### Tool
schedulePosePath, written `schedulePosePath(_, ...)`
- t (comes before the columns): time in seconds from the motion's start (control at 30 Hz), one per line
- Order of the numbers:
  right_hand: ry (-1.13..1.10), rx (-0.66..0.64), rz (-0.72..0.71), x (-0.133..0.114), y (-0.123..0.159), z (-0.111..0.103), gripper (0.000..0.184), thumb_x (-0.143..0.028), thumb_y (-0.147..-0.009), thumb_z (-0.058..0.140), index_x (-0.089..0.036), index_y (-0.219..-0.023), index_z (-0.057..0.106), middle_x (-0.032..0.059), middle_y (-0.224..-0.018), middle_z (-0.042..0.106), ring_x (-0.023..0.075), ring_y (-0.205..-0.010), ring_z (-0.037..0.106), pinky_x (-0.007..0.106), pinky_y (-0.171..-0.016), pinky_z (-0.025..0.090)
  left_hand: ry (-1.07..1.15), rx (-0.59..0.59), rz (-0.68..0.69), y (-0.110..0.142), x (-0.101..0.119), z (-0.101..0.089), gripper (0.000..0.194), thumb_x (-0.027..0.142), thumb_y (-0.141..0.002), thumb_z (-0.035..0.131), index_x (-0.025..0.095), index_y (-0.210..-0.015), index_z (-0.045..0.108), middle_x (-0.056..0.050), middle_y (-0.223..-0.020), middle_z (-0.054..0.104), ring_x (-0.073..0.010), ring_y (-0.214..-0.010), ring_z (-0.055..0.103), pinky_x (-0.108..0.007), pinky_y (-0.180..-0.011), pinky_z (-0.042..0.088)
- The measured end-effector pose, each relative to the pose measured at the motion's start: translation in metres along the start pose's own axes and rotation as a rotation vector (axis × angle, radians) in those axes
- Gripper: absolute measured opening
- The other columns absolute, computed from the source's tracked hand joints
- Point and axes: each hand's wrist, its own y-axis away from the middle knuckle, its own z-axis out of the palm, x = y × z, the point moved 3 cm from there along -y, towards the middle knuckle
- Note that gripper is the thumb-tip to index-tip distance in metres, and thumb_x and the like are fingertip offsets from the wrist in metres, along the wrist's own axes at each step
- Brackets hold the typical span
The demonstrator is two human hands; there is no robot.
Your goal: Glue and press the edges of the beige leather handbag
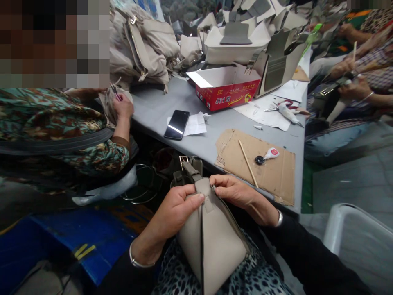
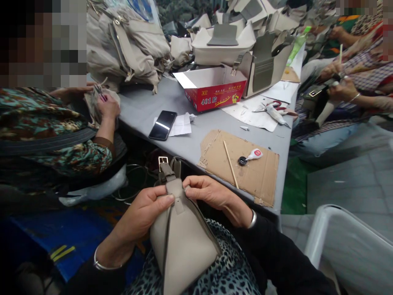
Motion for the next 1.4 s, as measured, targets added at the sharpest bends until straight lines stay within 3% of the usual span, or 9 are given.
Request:
schedulePosePath(0.43,0.107,0.028,-0.009,-0.018,0.003,0.003,0.039,-0.046,-0.071,0.092,-0.014,-0.073,0.069,-0.0031,-0.066,0.059,0.0092,-0.060,0.048,0.020,-0.060,0.039,0.013,-0.032,0.017,-0.003,0.007,0.006,0.037,0.043,-0.082,0.079,0.015,-0.105,0.081,-0.011,-0.081,0.077,-0.0231,-0.067,0.068,-0.026,-0.060,0.053)
schedulePosePath(1.0,0.064,0.102,0.043,-0.015,0.009,0.003,0.030,-0.038,-0.073,0.090,-0.014,-0.075,0.072,-0.0024,-0.067,0.064,0.0093,-0.059,0.053,0.020,-0.058,0.044,-0.026,-0.006,0.055,-0.007,0.002,0.008,0.039,0.046,-0.083,0.079,0.014,-0.106,0.080,-0.010,-0.081,0.075,-0.0224,-0.070,0.065,-0.025,-0.062,0.052)
schedulePosePath(1.27,0.097,0.149,-0.044,-0.006,0.009,0.005,0.041,-0.049,-0.076,0.085,-0.015,-0.074,0.063,-0.0063,-0.061,0.049,0.0079,-0.055,0.039,0.020,-0.052,0.032,-0.184,0.067,0.043,-0.012,-0.003,0.005,0.037,0.046,-0.086,0.075,0.016,-0.109,0.079,-0.010,-0.094,0.076,-0.0194,-0.068,0.062,-0.025,-0.061,0.050)
schedulePosePath(1.4,0.186,0.188,-0.099,-0.005,0.012,0.003,0.043,-0.053,-0.080,0.081,-0.015,-0.074,0.059,-0.0062,-0.063,0.045,0.0082,-0.057,0.035,0.022,-0.053,0.026,-0.228,0.095,0.032,-0.016,-0.005,0.007,0.038,0.045,-0.088,0.074,0.016,-0.113,0.078,-0.010,-0.094,0.077,-0.0228,-0.076,0.065,-0.026,-0.065,0.052)
